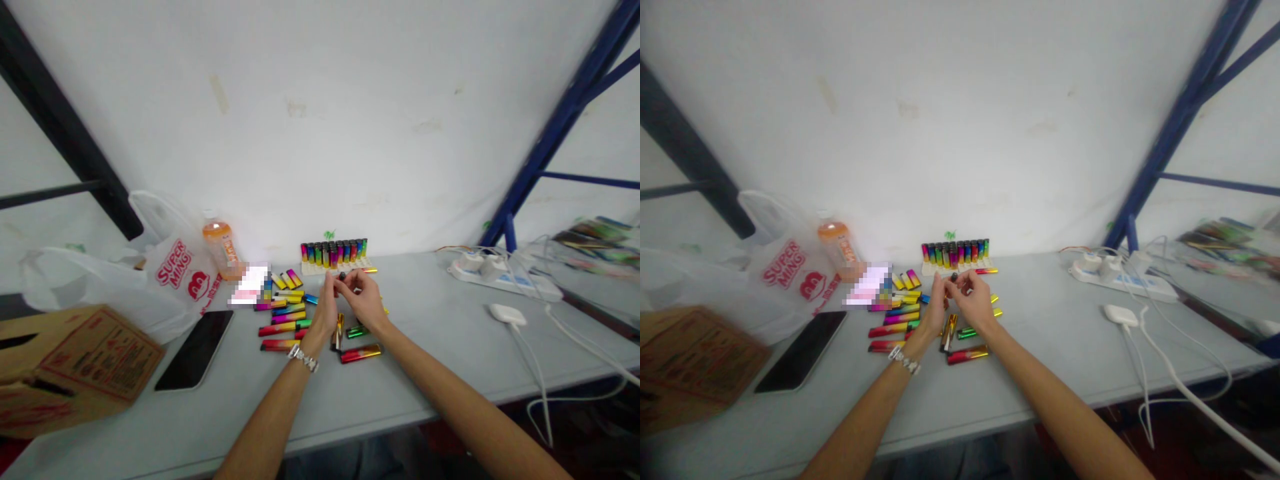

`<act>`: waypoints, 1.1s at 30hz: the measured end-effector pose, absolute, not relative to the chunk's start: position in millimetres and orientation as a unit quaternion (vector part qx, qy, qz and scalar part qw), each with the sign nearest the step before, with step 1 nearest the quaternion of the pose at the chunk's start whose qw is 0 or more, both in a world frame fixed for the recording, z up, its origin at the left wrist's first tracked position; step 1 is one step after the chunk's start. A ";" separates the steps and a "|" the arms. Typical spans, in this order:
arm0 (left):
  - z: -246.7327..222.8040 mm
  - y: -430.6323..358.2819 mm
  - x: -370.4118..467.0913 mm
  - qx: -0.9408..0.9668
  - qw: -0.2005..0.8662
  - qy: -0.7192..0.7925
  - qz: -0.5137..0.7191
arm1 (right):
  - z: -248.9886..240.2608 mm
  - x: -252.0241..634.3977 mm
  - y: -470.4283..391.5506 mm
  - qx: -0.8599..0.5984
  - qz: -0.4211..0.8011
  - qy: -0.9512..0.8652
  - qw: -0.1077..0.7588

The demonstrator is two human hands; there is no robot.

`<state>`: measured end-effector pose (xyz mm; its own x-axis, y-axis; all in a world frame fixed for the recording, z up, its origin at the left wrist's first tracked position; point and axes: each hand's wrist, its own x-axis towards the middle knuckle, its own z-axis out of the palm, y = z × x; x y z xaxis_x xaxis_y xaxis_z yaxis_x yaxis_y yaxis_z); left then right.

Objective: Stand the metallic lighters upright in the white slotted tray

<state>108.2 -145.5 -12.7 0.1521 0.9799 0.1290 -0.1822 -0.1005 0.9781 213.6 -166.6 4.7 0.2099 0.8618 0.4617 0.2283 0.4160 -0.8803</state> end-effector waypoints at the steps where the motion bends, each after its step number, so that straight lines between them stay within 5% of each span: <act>1: -13.4 -146.7 109.3 0.534 0.532 0.390 0.528 | 4.5 214.8 -165.3 -0.478 0.257 -0.566 0.620; 9: -12.5 -148.5 110.6 0.593 0.506 0.404 0.479 | 7.4 230.3 -154.7 -0.450 0.374 -0.519 0.623; 20: -6.9 -143.4 91.3 0.769 0.139 0.477 0.402 | 21.0 282.8 -61.9 -0.489 0.137 -0.696 0.508; 28: -3.0 -149.0 87.3 0.812 0.083 0.518 0.258 | 18.2 277.6 -34.6 -0.475 0.151 -0.764 0.410; 33: -4.7 -151.2 83.9 0.830 0.031 0.517 0.208 | 19.8 279.0 -32.4 -0.504 0.053 -0.792 0.341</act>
<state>83.9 -151.2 -4.7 0.3800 0.8705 0.3128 0.8444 -0.4645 0.2669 279.0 -32.4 19.8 -0.2590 0.8344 0.4865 0.7622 0.4860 -0.4277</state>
